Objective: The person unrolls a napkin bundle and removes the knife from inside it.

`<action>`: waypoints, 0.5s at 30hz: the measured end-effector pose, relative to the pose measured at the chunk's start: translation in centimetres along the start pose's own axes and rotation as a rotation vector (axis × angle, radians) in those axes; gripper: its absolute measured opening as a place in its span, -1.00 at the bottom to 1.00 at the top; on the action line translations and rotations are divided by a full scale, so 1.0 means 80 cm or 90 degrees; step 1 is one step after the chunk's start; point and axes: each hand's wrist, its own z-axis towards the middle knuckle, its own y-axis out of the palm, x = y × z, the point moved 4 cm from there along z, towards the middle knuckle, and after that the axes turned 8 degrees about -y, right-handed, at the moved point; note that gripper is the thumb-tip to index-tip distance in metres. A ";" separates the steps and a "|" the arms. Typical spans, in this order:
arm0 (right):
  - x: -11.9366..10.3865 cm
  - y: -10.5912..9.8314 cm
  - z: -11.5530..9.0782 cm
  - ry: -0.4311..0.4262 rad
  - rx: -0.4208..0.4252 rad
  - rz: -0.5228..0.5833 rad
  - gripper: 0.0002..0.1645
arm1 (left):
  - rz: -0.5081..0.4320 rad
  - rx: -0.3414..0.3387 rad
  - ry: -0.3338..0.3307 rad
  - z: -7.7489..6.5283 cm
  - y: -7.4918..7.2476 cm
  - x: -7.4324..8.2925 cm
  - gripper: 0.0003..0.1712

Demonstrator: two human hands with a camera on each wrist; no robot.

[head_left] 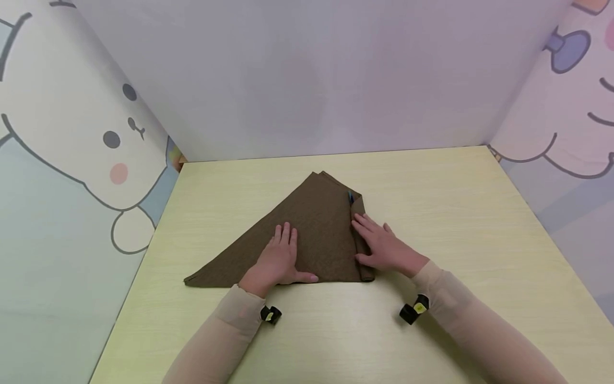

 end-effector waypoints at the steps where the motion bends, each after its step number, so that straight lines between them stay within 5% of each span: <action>1: 0.001 0.000 -0.001 0.001 0.001 0.002 -0.02 | 0.001 0.000 0.000 0.000 0.000 0.000 0.55; 15: 0.013 -0.006 -0.015 -0.002 0.012 0.073 -0.02 | -0.005 -0.001 0.000 0.000 0.001 -0.001 0.55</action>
